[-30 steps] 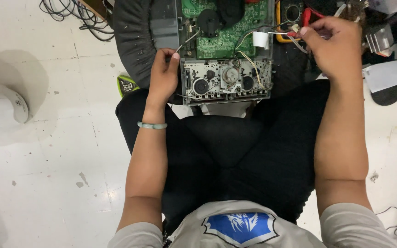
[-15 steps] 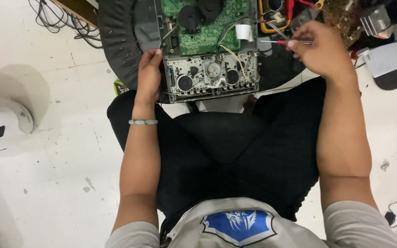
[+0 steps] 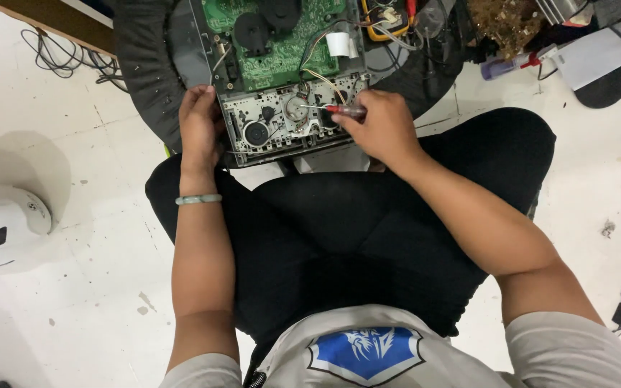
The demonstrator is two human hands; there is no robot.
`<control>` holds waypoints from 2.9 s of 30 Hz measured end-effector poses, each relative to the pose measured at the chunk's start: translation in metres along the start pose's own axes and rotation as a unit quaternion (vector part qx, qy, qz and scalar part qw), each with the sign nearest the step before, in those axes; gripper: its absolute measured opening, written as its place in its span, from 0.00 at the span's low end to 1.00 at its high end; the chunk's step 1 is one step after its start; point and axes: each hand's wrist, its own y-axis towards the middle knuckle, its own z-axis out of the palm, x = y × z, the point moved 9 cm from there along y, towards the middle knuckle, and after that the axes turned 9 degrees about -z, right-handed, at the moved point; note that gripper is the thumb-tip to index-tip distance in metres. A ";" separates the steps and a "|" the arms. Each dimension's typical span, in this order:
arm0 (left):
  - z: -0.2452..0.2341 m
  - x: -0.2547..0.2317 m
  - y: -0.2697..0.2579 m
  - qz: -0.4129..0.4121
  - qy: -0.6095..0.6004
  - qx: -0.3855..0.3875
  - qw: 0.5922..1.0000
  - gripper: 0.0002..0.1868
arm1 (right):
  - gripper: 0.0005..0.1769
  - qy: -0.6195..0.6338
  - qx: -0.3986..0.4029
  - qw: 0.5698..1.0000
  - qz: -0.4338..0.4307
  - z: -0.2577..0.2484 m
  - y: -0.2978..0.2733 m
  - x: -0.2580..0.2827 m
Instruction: The person sits cross-legged and uses a screwdriver to manipulate components inside an open electronic device, likely a VCR or DVD player. They adjust wires and internal parts while holding the device on their lap.
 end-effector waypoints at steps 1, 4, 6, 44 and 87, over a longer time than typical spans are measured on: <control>0.001 -0.001 0.000 -0.003 -0.006 0.004 1.000 0.07 | 0.15 -0.034 0.011 0.999 0.006 0.003 -0.001 0.002; 0.003 -0.003 0.003 -0.006 -0.014 0.009 1.000 0.07 | 0.16 -0.079 0.008 0.997 0.007 0.005 -0.007 0.002; 0.002 -0.002 0.004 -0.007 -0.016 0.008 1.000 0.07 | 0.15 -0.089 -0.003 0.996 0.001 0.008 -0.013 0.001; 0.008 -0.019 -0.015 -0.013 -0.034 -0.032 0.999 0.07 | 0.06 0.045 -0.035 0.980 -0.192 0.002 -0.024 0.052; 0.126 -0.088 -0.193 0.502 0.429 -0.016 0.751 0.02 | 0.04 0.361 -0.014 0.926 0.106 0.056 -0.027 -0.008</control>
